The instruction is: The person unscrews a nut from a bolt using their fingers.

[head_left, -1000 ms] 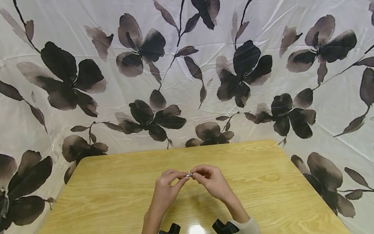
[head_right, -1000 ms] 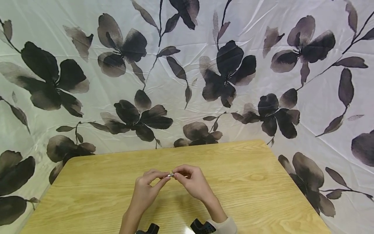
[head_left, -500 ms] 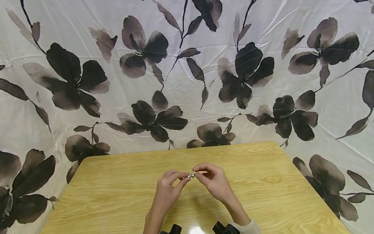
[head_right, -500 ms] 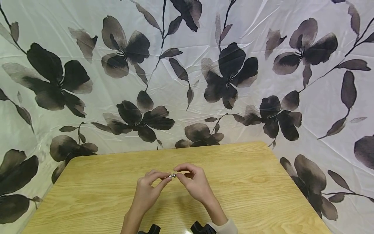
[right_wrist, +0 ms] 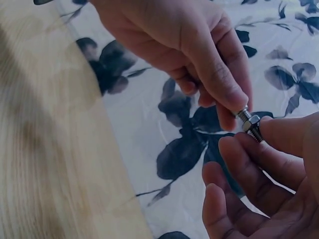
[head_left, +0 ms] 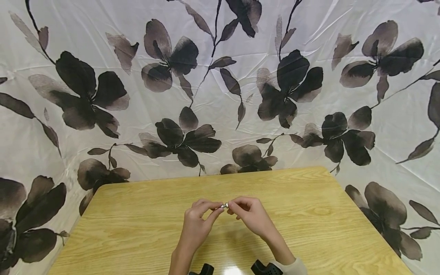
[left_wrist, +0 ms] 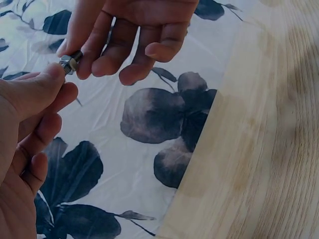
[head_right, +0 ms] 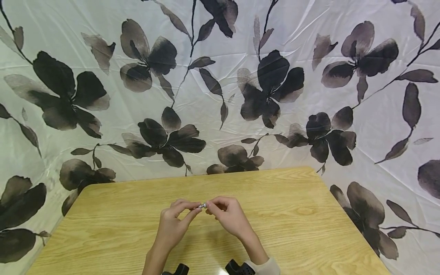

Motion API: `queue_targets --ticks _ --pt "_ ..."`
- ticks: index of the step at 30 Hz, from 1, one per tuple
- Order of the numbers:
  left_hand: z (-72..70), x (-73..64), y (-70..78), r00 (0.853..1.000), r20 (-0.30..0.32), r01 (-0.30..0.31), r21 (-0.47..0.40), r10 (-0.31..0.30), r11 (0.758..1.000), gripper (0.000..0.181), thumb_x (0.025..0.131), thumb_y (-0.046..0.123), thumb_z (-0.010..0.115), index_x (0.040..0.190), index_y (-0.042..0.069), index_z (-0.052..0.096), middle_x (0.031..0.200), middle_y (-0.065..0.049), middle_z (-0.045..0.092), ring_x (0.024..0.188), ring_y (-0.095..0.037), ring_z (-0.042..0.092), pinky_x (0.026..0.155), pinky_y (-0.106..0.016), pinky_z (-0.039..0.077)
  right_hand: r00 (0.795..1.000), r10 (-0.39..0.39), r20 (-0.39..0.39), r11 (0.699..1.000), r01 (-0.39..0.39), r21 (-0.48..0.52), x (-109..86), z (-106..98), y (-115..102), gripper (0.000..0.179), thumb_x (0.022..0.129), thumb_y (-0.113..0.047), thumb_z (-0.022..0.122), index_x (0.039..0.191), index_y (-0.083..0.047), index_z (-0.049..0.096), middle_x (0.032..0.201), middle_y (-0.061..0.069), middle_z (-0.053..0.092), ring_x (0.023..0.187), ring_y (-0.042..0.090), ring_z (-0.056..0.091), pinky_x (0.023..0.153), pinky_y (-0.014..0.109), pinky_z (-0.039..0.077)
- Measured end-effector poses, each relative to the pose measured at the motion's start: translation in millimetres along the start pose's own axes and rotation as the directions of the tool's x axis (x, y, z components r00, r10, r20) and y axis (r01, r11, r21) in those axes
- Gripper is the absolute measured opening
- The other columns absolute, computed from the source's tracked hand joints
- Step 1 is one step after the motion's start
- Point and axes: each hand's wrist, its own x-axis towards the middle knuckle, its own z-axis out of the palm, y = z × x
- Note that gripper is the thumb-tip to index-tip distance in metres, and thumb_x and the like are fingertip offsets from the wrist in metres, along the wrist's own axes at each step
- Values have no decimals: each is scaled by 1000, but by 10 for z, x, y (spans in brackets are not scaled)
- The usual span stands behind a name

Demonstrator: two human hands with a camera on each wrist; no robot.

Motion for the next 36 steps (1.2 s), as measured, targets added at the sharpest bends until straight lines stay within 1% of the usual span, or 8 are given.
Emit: queue_targets --ticks 5,11,18,23,28,32,34,36 --pt "-3 0 1 1000 5 0 -13 0 1000 20 80 3 86 97 11 81 88 5 75 80 -9 69 75 -27 58 999 -30 17 1000 30 5 -13 -9 -25 27 104 -27 63 111 -5 76 101 15 75 89 13 70 78 38 60" --pt "-14 8 6 1000 14 6 -30 -5 1000 19 80 2 85 97 10 81 88 3 75 80 -10 69 73 -20 57 999 -50 13 999 50 10 -18 -19 -46 22 103 -22 66 113 -6 76 106 14 75 94 24 71 79 36 60" --pt "-13 0 10 1000 20 16 -25 -15 1000 19 80 2 85 97 9 81 86 3 74 78 -9 69 72 -19 57 998 -61 -8 998 61 17 -24 -12 -46 23 99 -16 70 118 -5 75 111 14 74 96 16 71 81 28 59" --pt "-12 -11 12 998 47 38 -11 -38 999 17 80 2 85 96 9 82 84 3 73 78 -9 68 70 -22 57 995 -100 -13 993 101 66 -37 -4 -47 21 99 -15 70 117 -4 75 118 16 72 105 20 71 87 30 59" --pt "-12 -16 20 995 70 74 15 -75 997 16 81 4 85 96 10 82 84 4 72 78 -6 67 70 -22 58 988 -147 -50 982 152 109 -49 0 -49 19 100 -12 67 114 0 73 118 19 70 104 22 71 87 31 59" --pt "-13 -10 14 999 30 44 21 -44 999 20 79 2 87 96 10 82 84 3 73 78 -8 68 71 -21 57 985 -127 -114 986 138 90 -37 2 -55 22 101 -13 68 116 1 73 118 19 70 104 18 69 87 29 59" --pt "-15 -7 9 1000 9 28 16 -28 1000 22 78 1 87 97 9 82 85 3 73 79 -9 69 72 -19 57 987 -91 -135 992 101 72 -32 2 -59 22 101 -17 68 116 -2 74 116 18 72 103 18 69 85 29 59" --pt "-17 -6 7 1000 -5 17 5 -17 1000 23 77 0 87 97 9 82 86 3 74 79 -10 69 73 -17 56 990 -47 -131 997 54 51 -30 3 -60 22 101 -21 69 115 -4 75 113 16 73 100 19 70 82 31 60"
